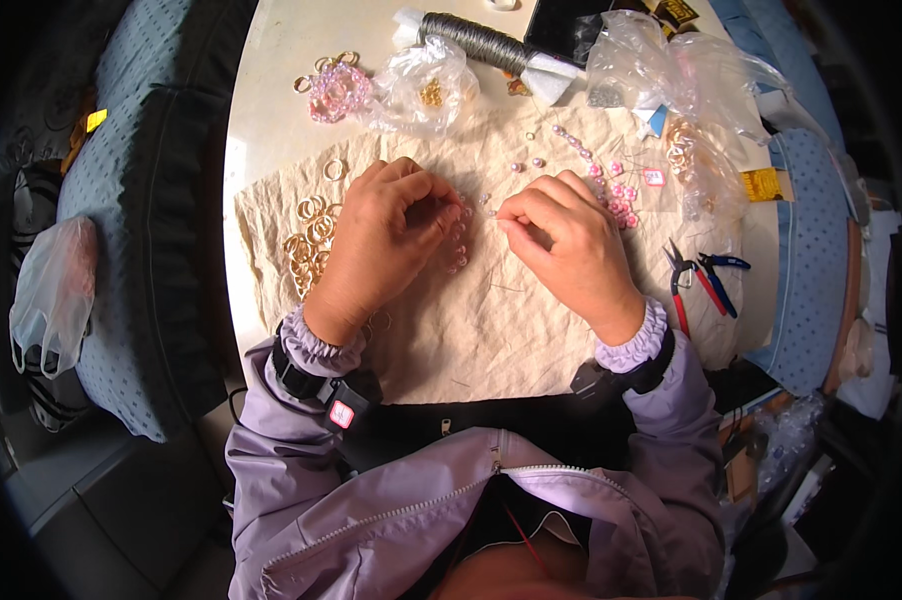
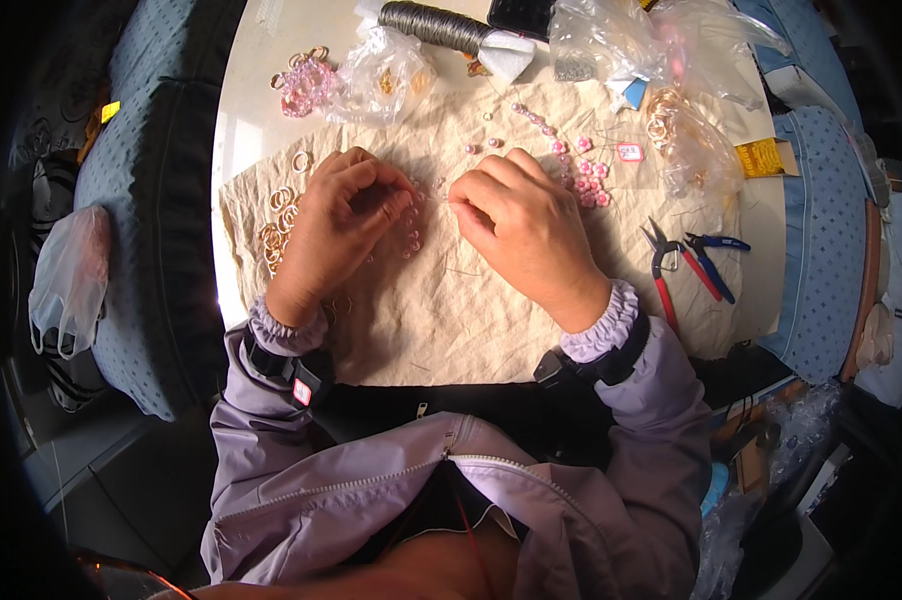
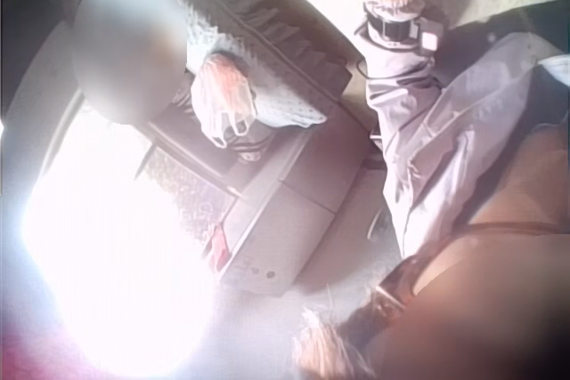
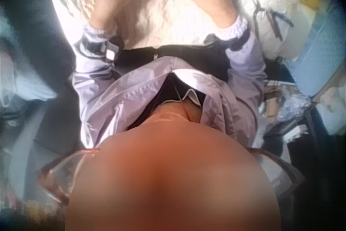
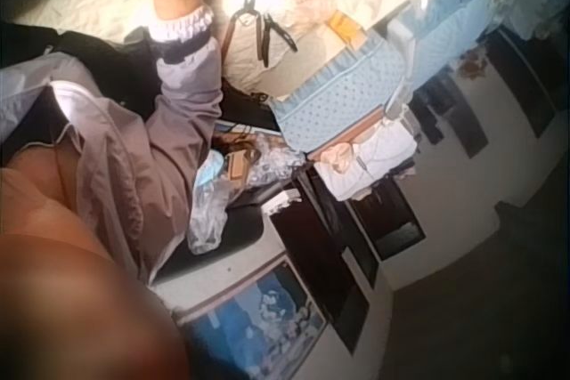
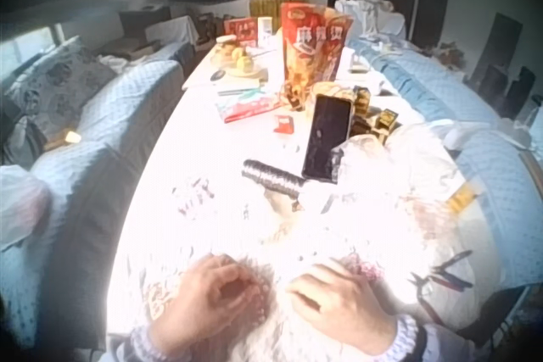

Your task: The person threads small pink beads onto a thin wire or string, then uses pliers to close a metal jump ring and attach it to the beaded strand. The finished keychain is placed on the table among other components.

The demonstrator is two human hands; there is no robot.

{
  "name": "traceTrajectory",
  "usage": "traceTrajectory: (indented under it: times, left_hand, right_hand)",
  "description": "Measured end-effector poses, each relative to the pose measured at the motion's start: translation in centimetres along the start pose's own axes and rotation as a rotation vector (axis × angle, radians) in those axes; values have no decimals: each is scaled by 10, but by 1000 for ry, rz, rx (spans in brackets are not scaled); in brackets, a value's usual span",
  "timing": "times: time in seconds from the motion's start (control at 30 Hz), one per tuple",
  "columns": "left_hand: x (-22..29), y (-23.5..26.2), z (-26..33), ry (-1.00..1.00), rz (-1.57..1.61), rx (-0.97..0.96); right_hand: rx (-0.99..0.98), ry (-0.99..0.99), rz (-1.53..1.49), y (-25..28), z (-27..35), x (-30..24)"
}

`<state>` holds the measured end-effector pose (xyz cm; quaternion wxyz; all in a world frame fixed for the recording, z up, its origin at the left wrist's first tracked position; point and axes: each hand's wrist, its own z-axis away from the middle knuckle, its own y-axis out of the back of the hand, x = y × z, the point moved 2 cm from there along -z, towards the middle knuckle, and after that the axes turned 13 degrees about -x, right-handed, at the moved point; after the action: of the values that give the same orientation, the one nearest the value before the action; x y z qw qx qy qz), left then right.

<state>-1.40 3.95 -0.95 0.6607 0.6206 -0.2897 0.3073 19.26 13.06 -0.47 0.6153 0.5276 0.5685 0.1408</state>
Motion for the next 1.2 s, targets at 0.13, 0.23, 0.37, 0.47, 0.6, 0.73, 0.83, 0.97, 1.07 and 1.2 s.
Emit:
traceTrajectory:
  times: [0.13, 0.23, 0.37, 0.47, 0.6, 0.73, 0.83, 0.97, 1.07, 1.2]
  left_hand:
    - [2, -2, -2, -65, -7, 40]
    - [2, -4, -4, -114, 7, 38]
    - [3, -6, -3, -129, 18, 50]
    - [3, -7, -3, -101, 97, 39]
    - [5, -5, -1, -48, 200, -8]
    - [13, -3, 3, -129, 164, -65]
    - [13, -7, 6, 21, 680, -92]
    - [11, -5, 7, 141, 695, -78]
    - [9, -5, 6, 114, 657, -95]
    - [4, -5, 8, 92, 630, -97]
  right_hand:
    - [9, -6, -43, -1, 0, -1]
    - [8, -15, -50, -2, 0, -1]
    - [25, -16, -80, -2, 0, -1]
    - [28, -18, -146, 0, -1, 0]
    - [56, 19, -192, 1, -1, -2]
    - [124, 153, -116, 2, -2, -4]
    - [119, 120, 77, 5, 1, -6]
    - [152, 72, 254, 6, 7, -13]
    - [178, 216, 175, -2, 9, -24]
    - [59, 200, 214, -8, 13, -24]
